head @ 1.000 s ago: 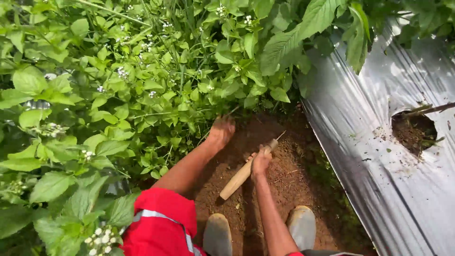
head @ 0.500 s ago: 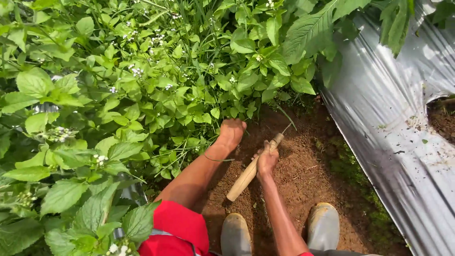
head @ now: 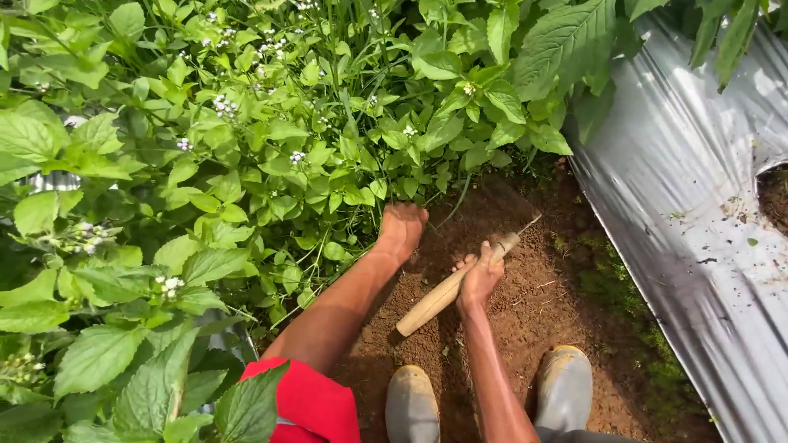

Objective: Using a hoe to remove weeds from the soil between rows of crops covered in plastic mulch.

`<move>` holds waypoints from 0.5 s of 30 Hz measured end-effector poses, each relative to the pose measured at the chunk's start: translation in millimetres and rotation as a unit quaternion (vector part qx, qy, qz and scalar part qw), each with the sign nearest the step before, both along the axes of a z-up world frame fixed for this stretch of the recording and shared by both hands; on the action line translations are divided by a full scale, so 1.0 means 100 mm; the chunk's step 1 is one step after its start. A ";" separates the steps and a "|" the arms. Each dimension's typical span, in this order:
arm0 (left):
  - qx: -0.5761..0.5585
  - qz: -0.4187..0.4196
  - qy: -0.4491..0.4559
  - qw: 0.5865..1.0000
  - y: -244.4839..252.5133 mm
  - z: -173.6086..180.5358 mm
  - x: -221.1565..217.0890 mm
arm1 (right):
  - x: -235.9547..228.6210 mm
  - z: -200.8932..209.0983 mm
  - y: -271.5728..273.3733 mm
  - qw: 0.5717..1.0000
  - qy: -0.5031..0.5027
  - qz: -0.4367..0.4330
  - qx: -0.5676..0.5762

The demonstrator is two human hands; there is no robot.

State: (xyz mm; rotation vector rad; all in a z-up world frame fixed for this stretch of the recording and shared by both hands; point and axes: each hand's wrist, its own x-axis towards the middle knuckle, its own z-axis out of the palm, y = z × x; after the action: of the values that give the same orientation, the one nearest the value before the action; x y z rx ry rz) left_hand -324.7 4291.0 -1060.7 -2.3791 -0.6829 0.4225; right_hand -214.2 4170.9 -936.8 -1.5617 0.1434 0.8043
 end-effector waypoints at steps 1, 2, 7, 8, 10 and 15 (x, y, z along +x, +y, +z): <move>-0.003 -0.001 0.003 1.000 -0.04 0.04 -0.04 | 0.03 -0.09 -0.01 1.000 0.003 -0.001 -0.003; -0.001 -0.008 0.022 1.000 -0.02 0.08 -0.04 | 0.10 -0.17 0.02 0.999 -0.011 -0.044 0.027; -0.002 -0.024 0.071 0.997 0.03 0.29 -0.04 | -0.11 0.00 0.12 0.996 -0.062 0.039 -0.054; 0.004 -0.031 0.088 0.996 0.08 0.34 -0.03 | -0.14 -0.19 0.07 0.995 -0.028 0.079 -0.061; 0.012 -0.039 0.107 0.993 0.16 0.45 0.00 | -0.16 -0.12 0.07 0.991 0.007 0.118 -0.065; 0.018 -0.065 0.189 0.980 0.18 0.68 -0.01 | 0.11 -0.43 0.01 0.999 -0.035 -0.028 -0.016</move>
State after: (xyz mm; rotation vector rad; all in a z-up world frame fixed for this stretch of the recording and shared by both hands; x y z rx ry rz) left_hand -325.3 4308.7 -992.4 -2.2054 -0.3544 0.7708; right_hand -202.9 4171.5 -979.5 -1.6074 0.1487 0.7061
